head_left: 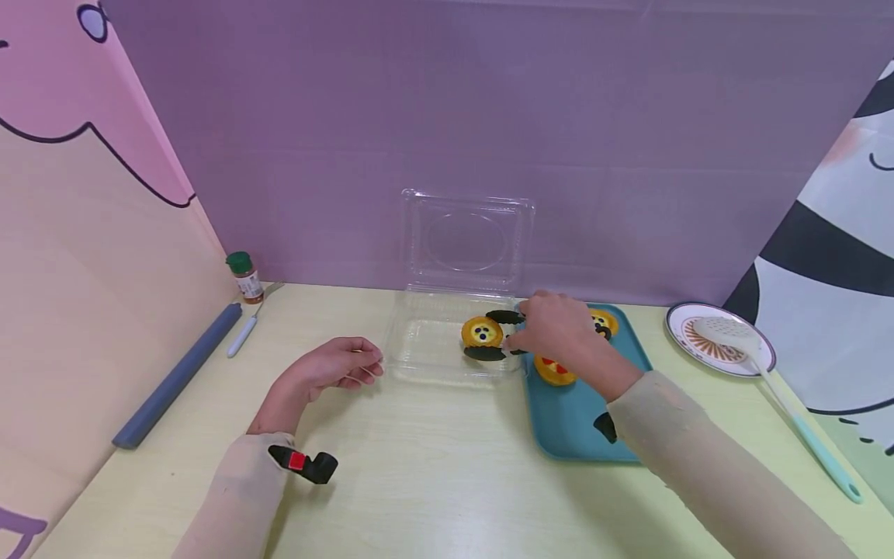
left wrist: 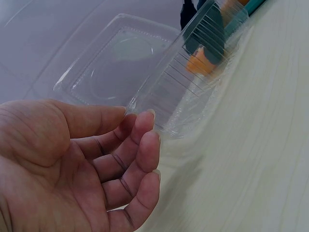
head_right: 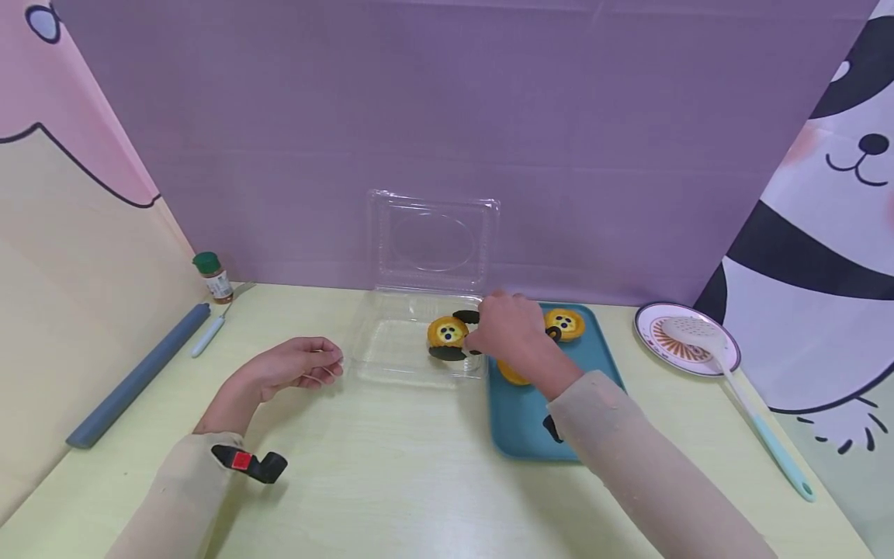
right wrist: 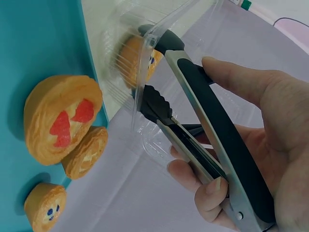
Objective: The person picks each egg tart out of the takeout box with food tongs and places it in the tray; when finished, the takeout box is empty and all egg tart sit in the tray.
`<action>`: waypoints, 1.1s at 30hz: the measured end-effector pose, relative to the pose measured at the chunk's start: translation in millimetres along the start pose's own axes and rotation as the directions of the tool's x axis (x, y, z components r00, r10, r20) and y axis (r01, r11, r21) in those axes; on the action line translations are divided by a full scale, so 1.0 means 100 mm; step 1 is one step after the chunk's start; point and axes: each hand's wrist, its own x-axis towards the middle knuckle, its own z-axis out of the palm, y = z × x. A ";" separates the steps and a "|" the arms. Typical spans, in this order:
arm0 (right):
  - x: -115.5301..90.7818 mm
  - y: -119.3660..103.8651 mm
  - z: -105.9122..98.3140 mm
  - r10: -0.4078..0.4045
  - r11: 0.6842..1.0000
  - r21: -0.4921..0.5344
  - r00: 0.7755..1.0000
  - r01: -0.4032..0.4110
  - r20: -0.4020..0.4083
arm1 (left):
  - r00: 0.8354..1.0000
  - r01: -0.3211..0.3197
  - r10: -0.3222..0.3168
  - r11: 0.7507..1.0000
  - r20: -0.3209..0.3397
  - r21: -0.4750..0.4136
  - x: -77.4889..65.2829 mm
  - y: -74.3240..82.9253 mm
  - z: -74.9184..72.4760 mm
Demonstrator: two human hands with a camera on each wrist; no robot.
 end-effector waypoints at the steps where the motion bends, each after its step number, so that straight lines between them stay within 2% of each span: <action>1: 0.00 0.00 0.01 -0.002 1.000 0.004 1.000 0.002 0.002 | 1.000 0.000 0.000 1.000 -0.001 -0.001 0.00 0.00 0.00; 9: 0.06 0.05 0.05 0.030 0.995 0.093 1.000 -0.030 0.009 | 1.000 -0.010 0.010 1.000 0.000 -0.005 0.00 -0.01 0.00; 15: 0.09 0.05 0.07 0.010 0.996 0.086 1.000 -0.011 0.005 | 1.000 -0.005 0.005 1.000 -0.002 -0.006 0.00 -0.01 0.00; 27: 0.02 0.17 0.13 -0.025 0.985 0.166 0.997 0.036 -0.067 | 1.000 -0.004 0.004 1.000 -0.004 -0.007 0.01 -0.02 0.00; 33: -0.10 0.29 0.14 -0.042 0.986 0.157 0.990 0.063 -0.135 | 1.000 -0.003 0.003 1.000 -0.001 -0.011 0.01 -0.03 0.00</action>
